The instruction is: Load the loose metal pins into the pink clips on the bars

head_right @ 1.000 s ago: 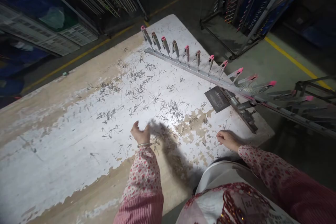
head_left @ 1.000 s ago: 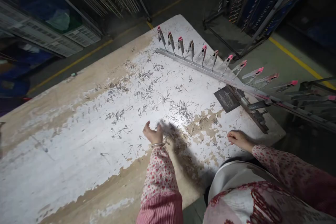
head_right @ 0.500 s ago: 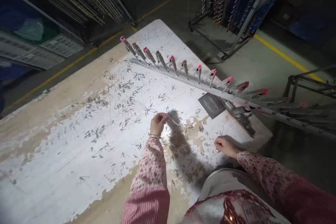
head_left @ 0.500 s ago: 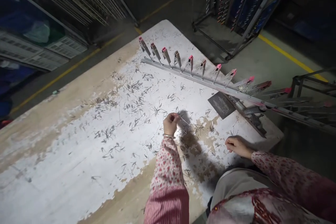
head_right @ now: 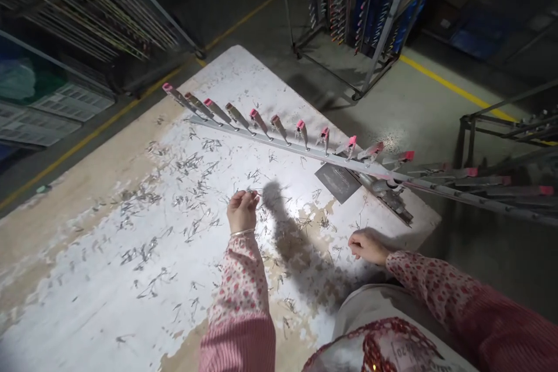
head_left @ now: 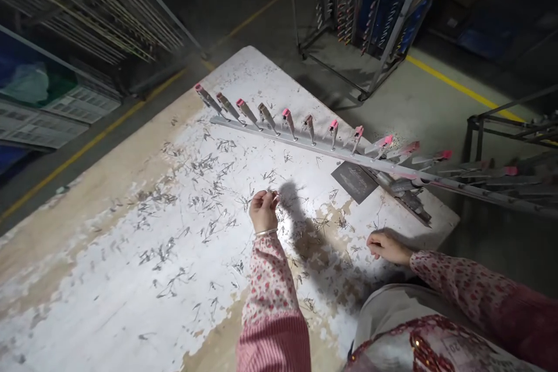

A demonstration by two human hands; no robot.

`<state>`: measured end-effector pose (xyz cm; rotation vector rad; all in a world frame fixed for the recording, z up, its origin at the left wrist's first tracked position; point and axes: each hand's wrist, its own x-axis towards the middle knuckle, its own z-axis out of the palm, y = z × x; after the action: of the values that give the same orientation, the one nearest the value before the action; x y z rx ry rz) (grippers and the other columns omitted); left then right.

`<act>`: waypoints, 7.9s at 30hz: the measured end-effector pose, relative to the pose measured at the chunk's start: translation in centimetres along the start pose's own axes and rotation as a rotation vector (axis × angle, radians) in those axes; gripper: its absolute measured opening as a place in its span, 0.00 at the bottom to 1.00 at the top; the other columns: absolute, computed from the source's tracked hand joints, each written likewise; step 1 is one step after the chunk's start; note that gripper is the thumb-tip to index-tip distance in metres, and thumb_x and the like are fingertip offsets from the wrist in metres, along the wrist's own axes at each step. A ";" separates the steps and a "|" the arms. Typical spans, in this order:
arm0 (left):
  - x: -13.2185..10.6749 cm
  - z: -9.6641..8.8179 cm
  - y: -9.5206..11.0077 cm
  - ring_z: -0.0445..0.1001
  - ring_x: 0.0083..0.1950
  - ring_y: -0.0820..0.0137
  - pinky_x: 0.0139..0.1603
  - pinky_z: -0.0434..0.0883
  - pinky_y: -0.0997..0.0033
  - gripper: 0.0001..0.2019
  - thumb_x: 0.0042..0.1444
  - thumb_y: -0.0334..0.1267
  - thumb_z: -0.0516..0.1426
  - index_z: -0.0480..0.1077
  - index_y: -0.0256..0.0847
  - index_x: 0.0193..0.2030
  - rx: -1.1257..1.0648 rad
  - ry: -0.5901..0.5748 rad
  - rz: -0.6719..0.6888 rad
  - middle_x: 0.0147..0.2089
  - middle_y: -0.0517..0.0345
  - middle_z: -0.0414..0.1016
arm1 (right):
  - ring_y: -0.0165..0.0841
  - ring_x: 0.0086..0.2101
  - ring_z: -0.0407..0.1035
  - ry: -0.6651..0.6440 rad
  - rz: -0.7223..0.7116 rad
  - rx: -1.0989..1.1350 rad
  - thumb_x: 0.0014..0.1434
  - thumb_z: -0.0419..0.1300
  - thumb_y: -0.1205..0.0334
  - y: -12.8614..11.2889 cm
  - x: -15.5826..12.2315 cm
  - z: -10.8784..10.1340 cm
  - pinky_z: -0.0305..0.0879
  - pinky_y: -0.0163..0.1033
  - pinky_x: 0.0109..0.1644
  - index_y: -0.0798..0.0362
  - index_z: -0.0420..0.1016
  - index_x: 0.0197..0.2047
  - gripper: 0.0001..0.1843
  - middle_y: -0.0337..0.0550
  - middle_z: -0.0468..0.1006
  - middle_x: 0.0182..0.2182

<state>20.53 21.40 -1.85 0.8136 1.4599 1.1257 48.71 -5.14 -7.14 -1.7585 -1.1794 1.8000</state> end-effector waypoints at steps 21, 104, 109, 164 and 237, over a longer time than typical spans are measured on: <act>-0.3 2.5 1.2 0.74 0.48 0.74 0.49 0.73 0.78 0.17 0.43 0.35 0.68 0.71 0.48 0.40 -0.302 -0.134 0.036 0.41 0.62 0.75 | 0.30 0.23 0.73 0.006 0.008 0.071 0.53 0.53 0.64 -0.3 0.0 0.0 0.65 0.30 0.25 0.53 0.69 0.29 0.05 0.37 0.75 0.22; -21.4 0.6 -7.9 0.67 0.28 0.74 0.28 0.65 0.76 0.18 0.42 0.50 0.65 0.69 0.38 0.30 0.123 -0.206 -0.287 0.27 0.62 0.69 | 0.25 0.23 0.65 0.391 0.124 0.602 0.51 0.59 0.57 -1.4 -2.5 0.2 0.59 0.30 0.25 0.54 0.69 0.33 0.10 0.39 0.74 0.28; -21.2 1.3 -8.6 0.72 0.32 0.71 0.32 0.69 0.71 0.20 0.49 0.53 0.61 0.70 0.39 0.40 0.146 -0.201 -0.248 0.33 0.56 0.74 | 0.24 0.23 0.65 0.383 0.130 0.571 0.52 0.57 0.60 -1.4 -2.3 0.2 0.58 0.29 0.23 0.54 0.69 0.33 0.07 0.39 0.74 0.28; -27.3 4.0 -2.8 0.68 0.28 0.74 0.32 0.67 0.73 0.15 0.47 0.47 0.66 0.73 0.36 0.33 0.009 -0.547 -0.246 0.25 0.60 0.71 | 0.24 0.21 0.58 -0.251 0.014 1.072 0.44 0.70 0.52 -6.1 -6.4 2.7 0.51 0.31 0.23 0.53 0.70 0.31 0.18 0.34 0.68 0.22; -21.4 15.2 12.8 0.73 0.32 0.70 0.34 0.69 0.73 0.17 0.49 0.49 0.64 0.73 0.36 0.37 0.008 -0.099 0.316 0.32 0.53 0.77 | 0.31 0.32 0.72 -0.263 -0.510 -0.233 0.56 0.61 0.51 -21.8 -6.2 -29.1 0.69 0.36 0.36 0.56 0.71 0.54 0.26 0.44 0.78 0.32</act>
<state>38.53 9.01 17.55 1.1184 1.2827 1.2941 70.82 11.97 16.91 -1.1882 -1.8113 1.6557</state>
